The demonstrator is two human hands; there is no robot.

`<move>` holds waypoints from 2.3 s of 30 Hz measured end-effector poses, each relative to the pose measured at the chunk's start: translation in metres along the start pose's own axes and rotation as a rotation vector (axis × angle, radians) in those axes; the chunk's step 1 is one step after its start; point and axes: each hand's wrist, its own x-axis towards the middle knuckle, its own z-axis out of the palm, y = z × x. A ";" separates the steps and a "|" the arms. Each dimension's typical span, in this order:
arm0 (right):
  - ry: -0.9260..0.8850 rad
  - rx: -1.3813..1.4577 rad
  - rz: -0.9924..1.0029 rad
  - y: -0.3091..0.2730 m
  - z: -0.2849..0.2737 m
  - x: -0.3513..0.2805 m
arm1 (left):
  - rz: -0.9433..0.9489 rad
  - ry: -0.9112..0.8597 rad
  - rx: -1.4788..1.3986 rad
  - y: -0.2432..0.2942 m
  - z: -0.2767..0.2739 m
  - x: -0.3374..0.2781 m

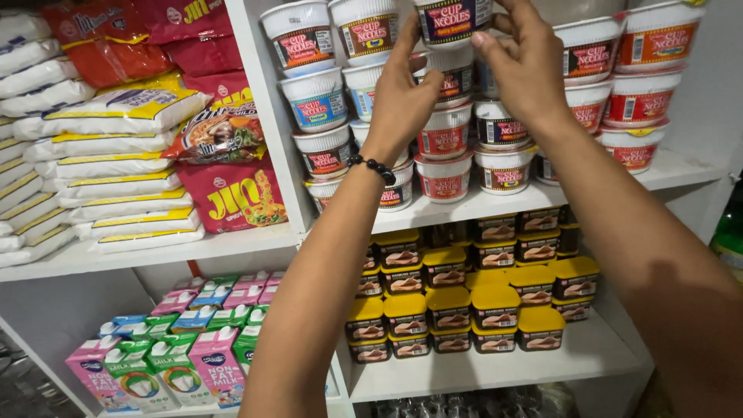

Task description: Stocking and organizing cup noodles on a grocery store shelf from a basket.

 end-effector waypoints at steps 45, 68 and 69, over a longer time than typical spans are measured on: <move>-0.041 -0.426 0.034 0.015 0.013 0.003 | -0.010 0.003 0.199 -0.031 0.003 0.023; -0.087 -0.430 0.088 0.029 0.017 0.003 | -0.015 0.017 0.213 -0.038 0.015 0.015; -0.097 -0.435 0.121 0.028 0.018 0.003 | -0.021 0.022 0.194 -0.038 0.015 0.014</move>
